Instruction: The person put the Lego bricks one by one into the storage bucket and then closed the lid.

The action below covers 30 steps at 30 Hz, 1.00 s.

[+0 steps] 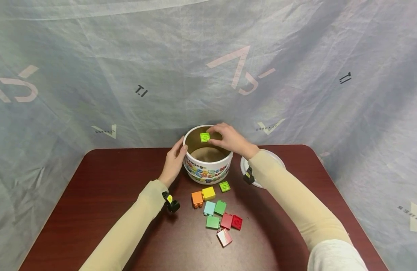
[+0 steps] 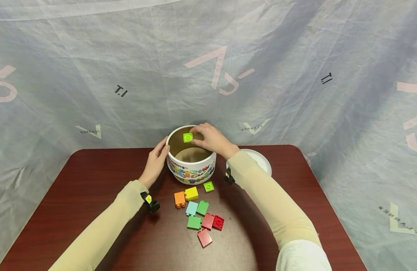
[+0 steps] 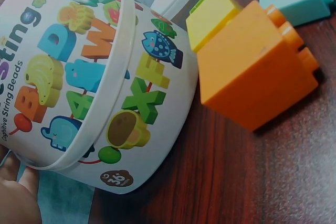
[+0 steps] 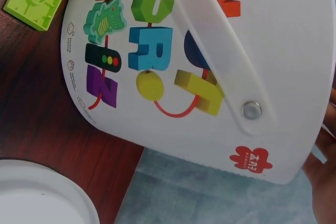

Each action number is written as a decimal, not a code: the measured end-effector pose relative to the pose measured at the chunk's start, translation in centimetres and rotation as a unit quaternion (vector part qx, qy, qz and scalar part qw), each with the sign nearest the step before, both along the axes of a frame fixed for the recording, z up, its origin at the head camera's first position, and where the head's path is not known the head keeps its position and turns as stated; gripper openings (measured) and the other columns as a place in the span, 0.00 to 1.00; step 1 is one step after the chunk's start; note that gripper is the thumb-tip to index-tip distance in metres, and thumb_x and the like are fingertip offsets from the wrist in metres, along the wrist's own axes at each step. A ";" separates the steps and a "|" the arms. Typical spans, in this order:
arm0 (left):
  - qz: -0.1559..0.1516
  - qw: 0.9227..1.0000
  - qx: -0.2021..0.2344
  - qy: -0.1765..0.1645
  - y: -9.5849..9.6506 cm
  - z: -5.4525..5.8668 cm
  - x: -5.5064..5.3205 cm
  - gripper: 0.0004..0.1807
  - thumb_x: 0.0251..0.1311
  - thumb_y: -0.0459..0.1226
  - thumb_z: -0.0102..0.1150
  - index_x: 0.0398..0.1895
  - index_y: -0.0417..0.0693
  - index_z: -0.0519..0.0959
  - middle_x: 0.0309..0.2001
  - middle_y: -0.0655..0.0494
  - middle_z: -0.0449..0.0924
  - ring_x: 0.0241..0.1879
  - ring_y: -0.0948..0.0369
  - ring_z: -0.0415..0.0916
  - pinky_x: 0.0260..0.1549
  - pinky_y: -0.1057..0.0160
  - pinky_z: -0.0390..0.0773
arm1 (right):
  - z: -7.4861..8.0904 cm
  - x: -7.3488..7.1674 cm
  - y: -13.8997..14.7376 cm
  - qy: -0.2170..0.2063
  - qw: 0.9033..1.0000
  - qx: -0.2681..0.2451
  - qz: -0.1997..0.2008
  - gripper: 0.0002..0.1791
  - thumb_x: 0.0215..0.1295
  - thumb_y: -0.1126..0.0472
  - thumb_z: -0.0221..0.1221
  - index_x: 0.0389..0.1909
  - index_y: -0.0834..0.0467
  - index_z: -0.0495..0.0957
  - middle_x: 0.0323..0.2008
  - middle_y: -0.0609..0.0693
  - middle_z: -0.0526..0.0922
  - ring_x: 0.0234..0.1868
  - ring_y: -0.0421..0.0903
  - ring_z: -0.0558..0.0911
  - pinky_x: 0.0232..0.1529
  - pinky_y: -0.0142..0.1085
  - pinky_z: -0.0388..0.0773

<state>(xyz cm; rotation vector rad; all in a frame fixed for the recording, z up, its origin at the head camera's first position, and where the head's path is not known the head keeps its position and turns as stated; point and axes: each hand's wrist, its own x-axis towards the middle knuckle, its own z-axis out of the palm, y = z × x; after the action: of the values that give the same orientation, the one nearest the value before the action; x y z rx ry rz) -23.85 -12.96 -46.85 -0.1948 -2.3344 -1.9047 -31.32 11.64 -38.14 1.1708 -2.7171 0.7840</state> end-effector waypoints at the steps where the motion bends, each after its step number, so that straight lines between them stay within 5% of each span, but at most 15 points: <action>1: -0.001 1.000 0.000 0.001 0.0 0.0 0.0 0.31 0.82 0.46 0.48 0.83 0.53 0.60 0.81 0.54 0.59 0.78 0.53 0.59 0.73 0.47 0.66 | 0.0 0.0 0.0 0.001 1.000 0.000 -0.001 0.22 0.70 0.56 0.69 0.60 0.62 0.82 0.56 0.57 0.84 0.61 0.55 0.78 0.66 0.49 0.73; 17: -0.002 1.000 0.005 0.003 0.0 0.0 0.0 0.31 0.82 0.46 0.48 0.83 0.52 0.60 0.81 0.52 0.59 0.78 0.52 0.59 0.73 0.47 0.66 | -0.3 -0.1 -0.4 0.009 1.000 -0.007 0.003 0.21 0.70 0.56 0.69 0.58 0.63 0.83 0.52 0.56 0.86 0.58 0.55 0.79 0.64 0.49 0.74; 20: -0.004 1.000 0.012 -0.007 0.2 1.4 0.8 0.31 0.82 0.43 0.48 0.83 0.47 0.59 0.81 0.49 0.58 0.78 0.51 0.58 0.74 0.47 0.65 | -0.4 -0.1 -0.3 0.006 1.000 -0.009 0.003 0.21 0.70 0.57 0.68 0.58 0.63 0.83 0.53 0.56 0.85 0.58 0.55 0.79 0.64 0.49 0.74; 24: -0.005 1.000 0.016 -0.016 0.3 1.7 0.8 0.30 0.83 0.40 0.46 0.83 0.44 0.57 0.81 0.46 0.56 0.79 0.48 0.56 0.75 0.47 0.63 | -0.5 -0.1 -0.1 0.001 1.000 -0.013 0.002 0.21 0.70 0.58 0.68 0.58 0.64 0.83 0.54 0.57 0.85 0.59 0.56 0.79 0.65 0.50 0.73; 30: -0.003 1.000 0.014 -0.001 0.0 -0.1 -0.2 0.31 0.82 0.43 0.48 0.83 0.50 0.59 0.81 0.50 0.58 0.78 0.50 0.58 0.74 0.47 0.64 | -0.4 -0.1 0.2 -0.006 1.000 -0.013 0.000 0.21 0.70 0.58 0.68 0.59 0.65 0.82 0.56 0.58 0.84 0.61 0.56 0.78 0.66 0.50 0.73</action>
<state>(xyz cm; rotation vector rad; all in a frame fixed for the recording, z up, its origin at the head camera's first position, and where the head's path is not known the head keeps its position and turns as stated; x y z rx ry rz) -24.06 -12.97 -46.98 -0.1969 -2.3093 -1.9413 -31.43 11.83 -38.54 1.1642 -2.7080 0.8252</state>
